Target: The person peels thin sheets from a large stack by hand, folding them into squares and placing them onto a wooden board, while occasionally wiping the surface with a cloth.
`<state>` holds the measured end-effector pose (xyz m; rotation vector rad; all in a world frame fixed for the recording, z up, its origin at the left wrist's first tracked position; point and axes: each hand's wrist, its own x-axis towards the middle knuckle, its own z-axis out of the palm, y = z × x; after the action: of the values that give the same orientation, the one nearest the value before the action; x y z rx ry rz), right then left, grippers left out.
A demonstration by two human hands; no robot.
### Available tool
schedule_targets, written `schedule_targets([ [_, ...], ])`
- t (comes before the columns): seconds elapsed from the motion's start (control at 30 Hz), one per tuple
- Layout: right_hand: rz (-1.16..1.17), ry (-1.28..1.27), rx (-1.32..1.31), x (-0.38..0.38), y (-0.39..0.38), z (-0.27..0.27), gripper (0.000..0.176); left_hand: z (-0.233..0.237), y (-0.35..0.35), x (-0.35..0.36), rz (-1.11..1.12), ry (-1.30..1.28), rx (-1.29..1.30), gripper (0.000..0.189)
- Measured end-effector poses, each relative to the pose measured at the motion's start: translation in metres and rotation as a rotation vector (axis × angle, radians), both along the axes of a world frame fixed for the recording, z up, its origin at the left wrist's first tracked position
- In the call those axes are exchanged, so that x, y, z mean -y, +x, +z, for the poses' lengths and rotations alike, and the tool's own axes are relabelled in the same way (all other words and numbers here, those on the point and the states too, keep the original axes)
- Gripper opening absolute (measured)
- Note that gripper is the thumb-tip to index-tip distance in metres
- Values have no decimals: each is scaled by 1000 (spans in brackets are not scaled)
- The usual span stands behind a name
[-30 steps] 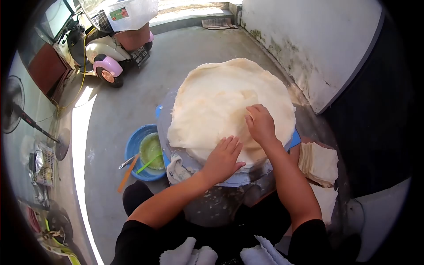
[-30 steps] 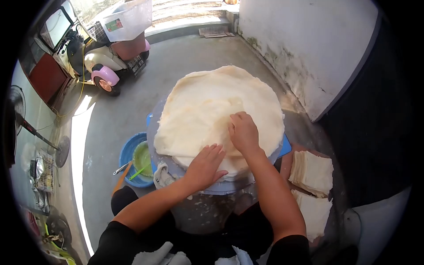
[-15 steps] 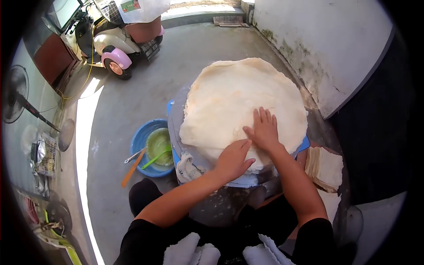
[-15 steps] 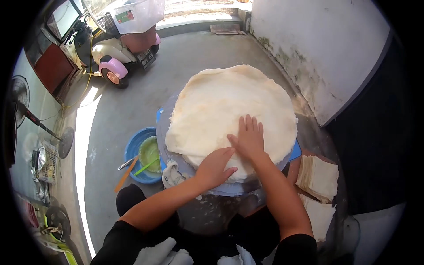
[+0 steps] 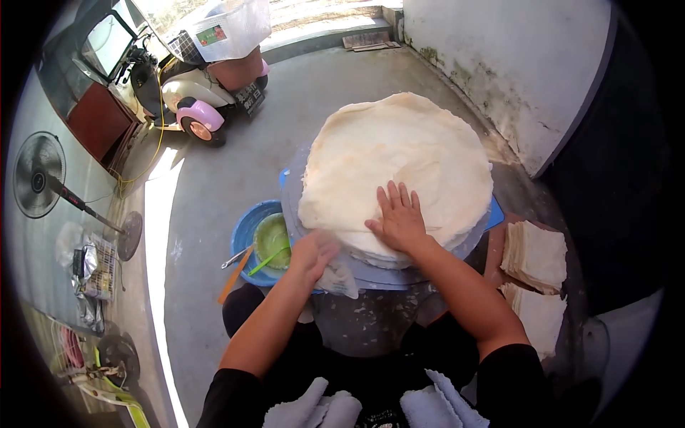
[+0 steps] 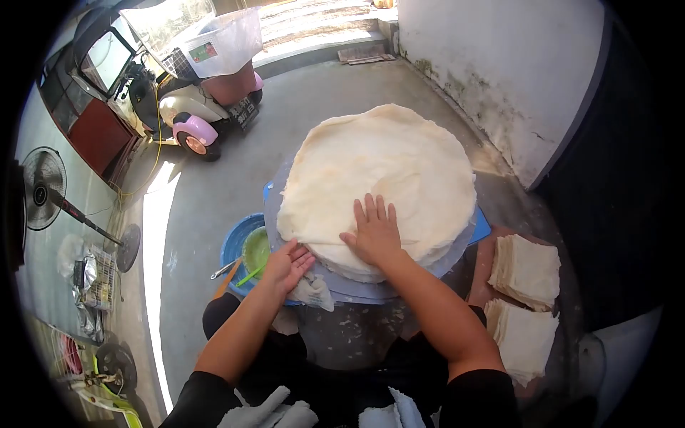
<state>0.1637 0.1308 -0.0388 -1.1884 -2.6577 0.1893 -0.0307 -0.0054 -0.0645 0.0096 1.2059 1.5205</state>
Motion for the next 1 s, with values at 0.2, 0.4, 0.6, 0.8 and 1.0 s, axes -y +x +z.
schedule_targets([
  [0.2, -8, 40, -177, 36, 15, 16, 87, -25, -15, -15, 267, 86, -13, 31],
  [0.4, 119, 37, -170, 67, 15, -10, 80, -17, -16, -26, 447, 107, -23, 28],
  [0.6, 115, 87, -222, 69, 13, 4, 82, 15, -2, -27, 453, 141, -409, 21],
  [0.8, 143, 86, -164, 72, 9, -13, 81, 80, 52, -62, 40, 354, -1093, 22],
  [1.0, 297, -111, -568, 59, 12, -10, 41, 72, 121, -111, -484, 524, -1588, 25],
])
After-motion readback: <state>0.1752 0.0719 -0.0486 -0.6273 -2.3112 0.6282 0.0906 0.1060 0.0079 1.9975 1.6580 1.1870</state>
